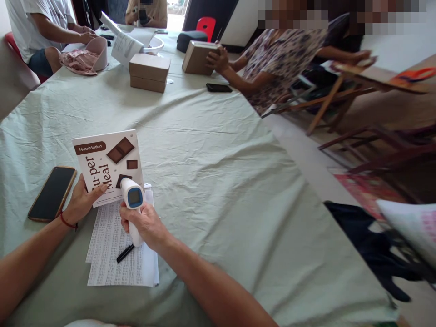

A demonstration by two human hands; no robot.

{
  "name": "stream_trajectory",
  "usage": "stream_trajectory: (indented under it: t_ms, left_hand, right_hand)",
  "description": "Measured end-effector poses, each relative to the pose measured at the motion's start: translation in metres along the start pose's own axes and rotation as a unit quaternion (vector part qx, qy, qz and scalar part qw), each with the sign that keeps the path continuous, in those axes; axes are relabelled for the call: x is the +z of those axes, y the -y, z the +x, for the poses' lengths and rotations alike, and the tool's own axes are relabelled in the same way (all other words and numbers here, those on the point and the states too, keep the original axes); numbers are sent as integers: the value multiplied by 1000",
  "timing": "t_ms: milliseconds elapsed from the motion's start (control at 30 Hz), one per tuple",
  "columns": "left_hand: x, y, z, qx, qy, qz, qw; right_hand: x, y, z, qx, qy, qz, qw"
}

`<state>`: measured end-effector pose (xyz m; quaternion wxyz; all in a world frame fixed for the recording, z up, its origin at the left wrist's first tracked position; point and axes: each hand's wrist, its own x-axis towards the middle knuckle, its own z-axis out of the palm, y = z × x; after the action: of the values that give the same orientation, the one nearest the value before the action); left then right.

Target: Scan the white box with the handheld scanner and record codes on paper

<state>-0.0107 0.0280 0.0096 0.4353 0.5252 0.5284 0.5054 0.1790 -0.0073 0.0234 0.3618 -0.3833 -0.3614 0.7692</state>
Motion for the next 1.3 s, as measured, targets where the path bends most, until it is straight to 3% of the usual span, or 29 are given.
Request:
stream_trajectory:
  t_ms: [667, 833, 1100, 1300]
  left_hand:
    - [-1, 1, 2, 11, 11, 14, 1000]
    - [-3, 2, 4, 17, 4, 29, 999]
    - [-7, 0, 7, 24, 4, 65, 998]
    - [-8, 0, 9, 6, 9, 85, 996]
  right_hand:
    - [3, -10, 4, -22, -21, -20, 999]
    - [2, -2, -1, -21, 17, -12, 1000]
    - [-27, 12, -26, -18, 8, -5, 1000]
    - [-53, 4, -43, -17, -31, 18, 999]
